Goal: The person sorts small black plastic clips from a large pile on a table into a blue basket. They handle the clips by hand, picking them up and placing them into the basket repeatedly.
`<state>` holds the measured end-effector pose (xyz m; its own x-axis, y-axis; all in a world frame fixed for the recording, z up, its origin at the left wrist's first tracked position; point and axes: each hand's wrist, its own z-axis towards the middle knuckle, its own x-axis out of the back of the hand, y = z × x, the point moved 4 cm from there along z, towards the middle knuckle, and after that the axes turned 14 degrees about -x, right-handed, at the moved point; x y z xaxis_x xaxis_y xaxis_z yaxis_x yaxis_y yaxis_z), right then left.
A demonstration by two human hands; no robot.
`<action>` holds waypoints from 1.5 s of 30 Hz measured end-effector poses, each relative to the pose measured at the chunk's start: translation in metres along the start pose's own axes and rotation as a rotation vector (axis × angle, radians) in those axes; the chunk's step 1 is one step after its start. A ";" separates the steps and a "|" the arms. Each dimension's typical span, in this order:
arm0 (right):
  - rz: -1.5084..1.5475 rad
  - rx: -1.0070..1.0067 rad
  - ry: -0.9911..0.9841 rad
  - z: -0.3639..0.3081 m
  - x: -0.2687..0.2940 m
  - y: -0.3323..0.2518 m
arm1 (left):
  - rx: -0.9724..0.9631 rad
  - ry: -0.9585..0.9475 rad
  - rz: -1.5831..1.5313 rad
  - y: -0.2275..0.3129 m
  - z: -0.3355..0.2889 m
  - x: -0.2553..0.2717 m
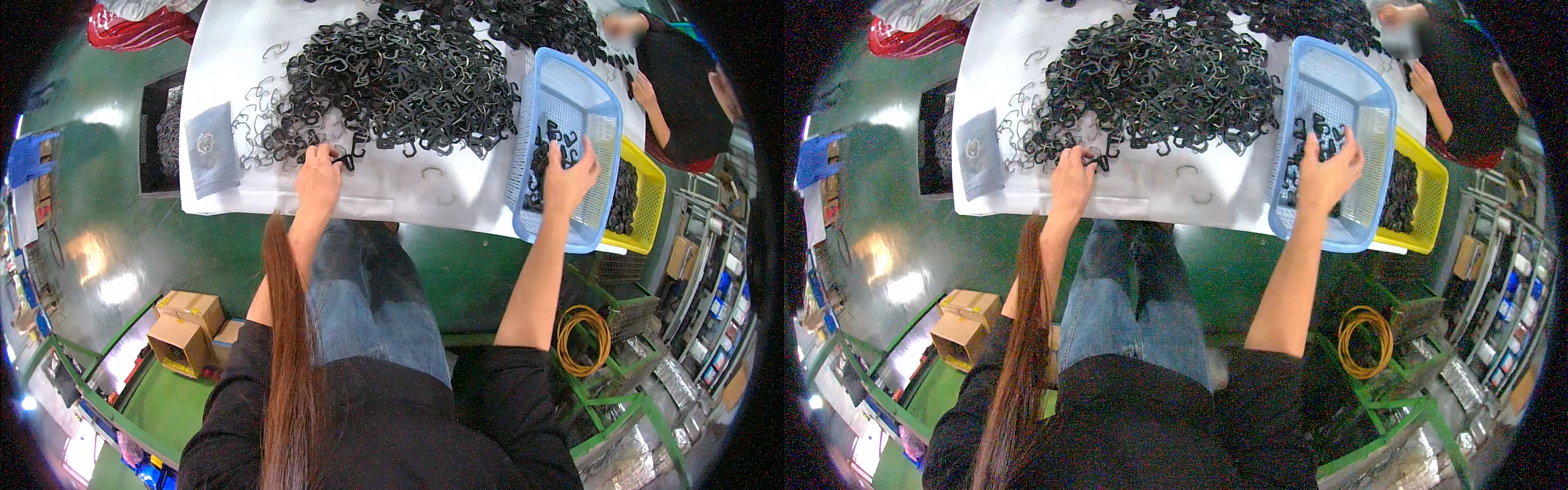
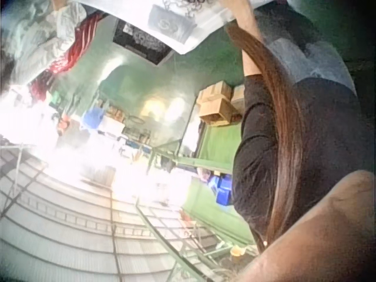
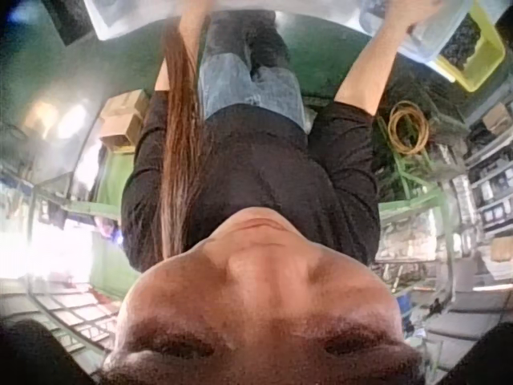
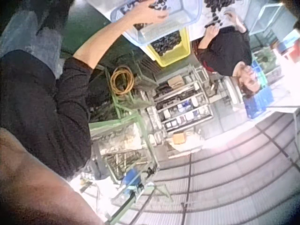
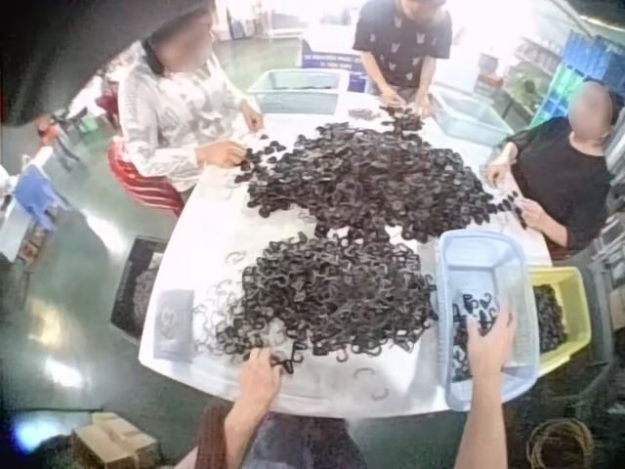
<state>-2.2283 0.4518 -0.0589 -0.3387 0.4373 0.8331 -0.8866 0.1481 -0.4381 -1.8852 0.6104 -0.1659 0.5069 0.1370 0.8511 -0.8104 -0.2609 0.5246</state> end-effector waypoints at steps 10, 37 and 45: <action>0.375 0.398 -0.875 -0.188 -0.114 -0.198 | 0.081 0.234 -0.175 -0.024 -0.029 0.007; 0.778 -0.665 -1.385 -0.149 -0.147 -0.216 | 0.149 0.234 -0.204 -0.090 0.028 0.064; -0.037 0.065 -0.865 -0.169 -0.176 -0.263 | 0.362 -0.074 -1.940 -0.106 0.021 0.069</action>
<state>-1.8826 0.4858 -0.1477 -0.4063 -0.3984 0.8223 -0.9092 0.0866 -0.4072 -1.7580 0.6272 -0.1631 0.5003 0.3975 -0.7693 0.8348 0.0147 0.5504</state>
